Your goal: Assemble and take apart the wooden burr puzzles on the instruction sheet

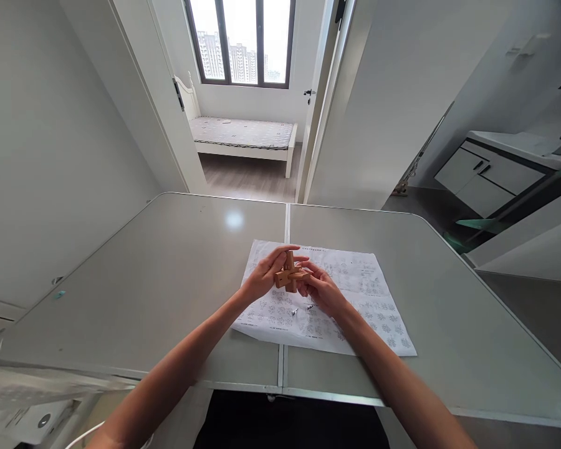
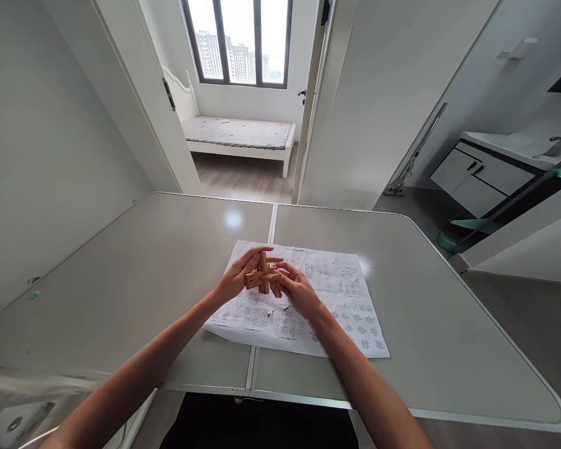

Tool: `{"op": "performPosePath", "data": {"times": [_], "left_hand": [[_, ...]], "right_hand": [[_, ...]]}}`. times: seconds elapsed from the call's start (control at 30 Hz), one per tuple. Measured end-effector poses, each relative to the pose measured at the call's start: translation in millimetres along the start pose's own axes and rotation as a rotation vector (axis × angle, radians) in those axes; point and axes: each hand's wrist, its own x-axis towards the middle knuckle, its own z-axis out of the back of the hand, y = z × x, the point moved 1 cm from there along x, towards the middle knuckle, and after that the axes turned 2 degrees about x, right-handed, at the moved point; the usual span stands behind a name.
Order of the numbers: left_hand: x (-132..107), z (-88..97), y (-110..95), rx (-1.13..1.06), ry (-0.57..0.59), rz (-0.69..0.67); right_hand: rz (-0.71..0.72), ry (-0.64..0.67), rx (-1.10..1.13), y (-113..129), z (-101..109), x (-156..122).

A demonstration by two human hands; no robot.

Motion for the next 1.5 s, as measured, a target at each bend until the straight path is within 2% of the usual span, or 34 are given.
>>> {"op": "performPosePath", "data": {"times": [0.53, 0.67, 0.8, 0.93, 1.03, 1.13, 1.27, 1.5], "left_hand": [[-1.7, -7.1, -4.5, 0.179, -0.086, -0.040], [-4.0, -6.9, -8.4, 0.310, -0.054, -0.057], [-5.1, -1.2, -8.0, 0.297, 0.025, -0.055], [-4.2, 3.1, -3.7, 0.341, 0.101, -0.132], [-3.2, 3.2, 3.3, 0.440, 0.059, -0.131], [-1.8, 3.1, 12.3, 0.547, -0.045, -0.082], [0.2, 5.2, 21.7, 0.619, -0.140, -0.047], [1.7, 5.5, 23.4, 0.690, -0.181, -0.043]], "right_hand": [[0.005, -0.082, 0.089, -8.9, 4.0, 1.6], [0.029, -0.104, 0.087, -6.9, 5.6, 2.6], [0.014, -0.103, 0.089, -5.1, 7.5, 3.8], [-0.013, -0.091, 0.108, -1.9, 7.2, 4.3], [-0.007, -0.103, 0.221, 1.2, 7.8, 5.8], [0.055, -0.182, 0.354, 4.5, 12.4, 9.3], [0.126, -0.365, 0.467, 8.1, 26.6, 15.6], [0.254, -0.652, 0.494, 12.2, 64.0, 22.8]]}}
